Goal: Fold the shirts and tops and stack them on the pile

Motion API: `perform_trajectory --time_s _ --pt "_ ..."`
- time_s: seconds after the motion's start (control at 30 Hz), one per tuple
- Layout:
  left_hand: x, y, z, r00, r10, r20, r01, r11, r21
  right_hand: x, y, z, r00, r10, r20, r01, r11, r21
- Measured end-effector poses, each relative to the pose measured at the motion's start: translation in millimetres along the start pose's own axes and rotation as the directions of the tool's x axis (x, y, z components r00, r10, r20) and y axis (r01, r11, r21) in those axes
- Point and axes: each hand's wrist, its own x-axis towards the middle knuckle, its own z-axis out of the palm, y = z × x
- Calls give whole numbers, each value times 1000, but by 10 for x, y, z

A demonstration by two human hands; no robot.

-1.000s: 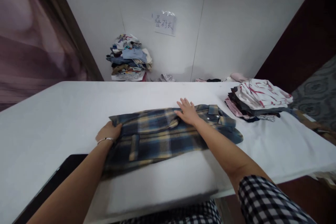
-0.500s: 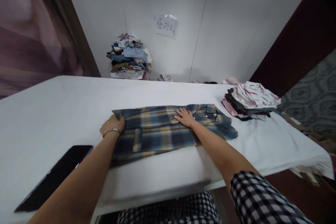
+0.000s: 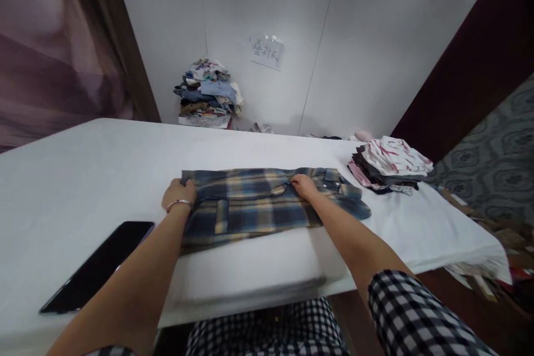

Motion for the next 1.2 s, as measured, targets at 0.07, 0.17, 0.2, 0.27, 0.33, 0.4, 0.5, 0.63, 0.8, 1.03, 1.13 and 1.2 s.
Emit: perform_trajectory --time_s 0.07,0.17,0.2,0.27,0.33,0.4,0.5,0.63,0.8,1.03,1.13,1.2 --pt "-9 -6 -12 999 -40 2 40 999 31 -41 -37 -1 999 23 -48 -24 1000 -19" --pt "-6 -11 -8 1000 -28 7 27 998 52 -168 -48 45 998 17 -62 -19 999 -28" --pt "-1 -15 -2 1000 -21 9 21 998 58 -210 -44 63 999 9 -48 -10 1000 -25" --pt "6 -22 10 1000 -16 14 15 998 68 -262 -50 81 1000 4 -19 -4 1000 -21" --pt "-2 -28 13 1000 -16 22 14 997 71 -266 -109 64 1000 15 -11 -16 1000 -22" --pt "-25 -25 4 999 -11 32 9 998 66 -242 -244 35 999 10 -49 -12 1000 -22" --pt "-51 -4 -35 997 -12 76 7 998 56 -235 -541 60 992 -85 -95 86 996 5" --pt "39 -7 -136 986 -16 164 10 999 37 -337 -826 275 977 -171 130 171 985 12" --pt "160 -131 -284 968 -38 249 36 999 14 -404 -838 467 969 -155 192 168 984 -52" --pt "-72 -93 -319 930 29 366 -72 992 104 -386 -809 478 971 -167 173 178 983 -49" --pt "-128 41 -381 920 62 388 -120 985 127 -394 -813 491 973 -170 156 179 983 -46" --pt "-112 177 -457 920 94 381 -152 980 127 -402 -819 489 974 -173 146 181 982 -43"
